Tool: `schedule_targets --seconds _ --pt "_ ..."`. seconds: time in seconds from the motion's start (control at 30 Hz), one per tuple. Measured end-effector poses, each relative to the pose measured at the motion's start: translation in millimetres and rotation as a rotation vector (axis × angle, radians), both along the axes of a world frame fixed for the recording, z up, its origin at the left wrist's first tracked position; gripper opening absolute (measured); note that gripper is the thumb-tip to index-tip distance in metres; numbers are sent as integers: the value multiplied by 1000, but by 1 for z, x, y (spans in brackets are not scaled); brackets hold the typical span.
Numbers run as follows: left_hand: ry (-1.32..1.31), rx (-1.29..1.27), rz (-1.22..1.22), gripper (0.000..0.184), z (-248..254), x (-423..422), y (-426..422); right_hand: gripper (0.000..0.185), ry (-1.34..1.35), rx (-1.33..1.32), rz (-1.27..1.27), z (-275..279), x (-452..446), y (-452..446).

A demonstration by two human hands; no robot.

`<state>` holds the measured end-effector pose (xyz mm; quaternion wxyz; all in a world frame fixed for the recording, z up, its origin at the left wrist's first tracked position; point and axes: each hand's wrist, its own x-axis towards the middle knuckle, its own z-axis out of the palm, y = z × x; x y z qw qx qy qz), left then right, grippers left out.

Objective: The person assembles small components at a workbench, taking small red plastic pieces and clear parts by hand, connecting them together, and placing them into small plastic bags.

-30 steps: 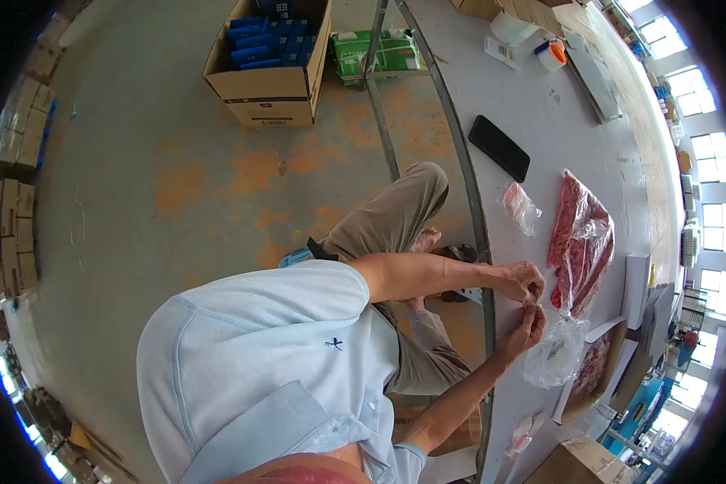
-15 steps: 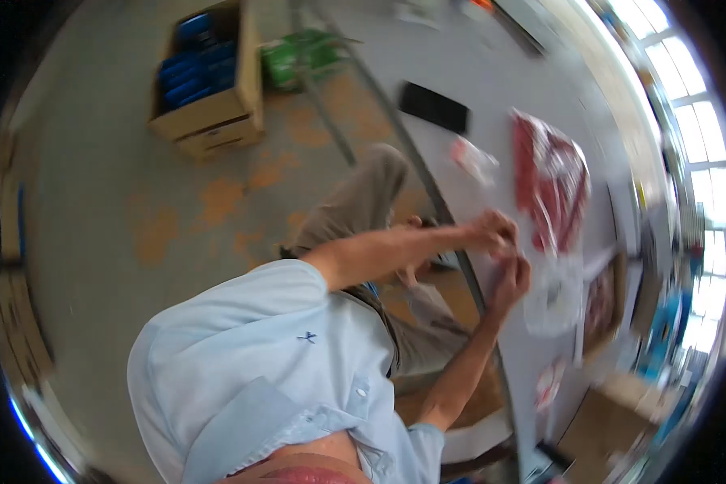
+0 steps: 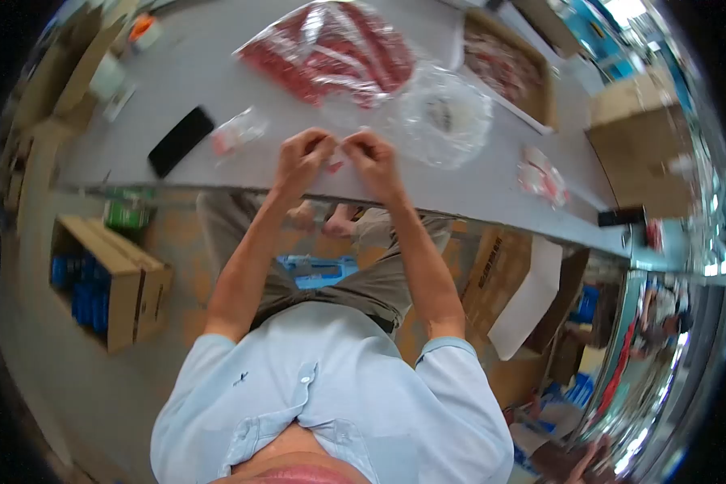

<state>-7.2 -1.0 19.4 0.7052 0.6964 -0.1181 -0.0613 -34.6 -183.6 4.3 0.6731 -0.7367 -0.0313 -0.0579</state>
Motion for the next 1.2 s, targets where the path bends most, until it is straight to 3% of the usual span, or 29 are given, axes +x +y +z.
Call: schedule_targets --seconds 0.13,0.2,0.33,0.5,0.8,0.9,1.03,1.1,1.2 --pt "-74 52 -13 14 -8 0 -1 5 -45 -7 -12 11 -11 0" --pt "30 -133 59 15 -2 -1 -3 4 -32 -22 -9 22 -23 -6" --pt "22 -86 8 16 -12 1 0 11 58 125 -23 58 -42 -47" --pt "8 -138 -22 16 -11 1 -2 14 -116 150 -280 127 -9 -130" --pt "-8 -144 -37 15 -15 2 -2 18 -112 126 -310 131 8 -145" --pt "-2 -135 -39 14 -17 3 -1 21 -82 86 -277 127 1 -137" --pt "-126 7 43 17 -8 -1 -8 28 29 -167 -122 131 -17 -108" --pt "-517 151 105 23 17 -5 -18 30 93 -264 -56 128 -28 -85" --pt "-351 21 55 20 37 -16 -35 31 39 -388 31 122 -37 -57"
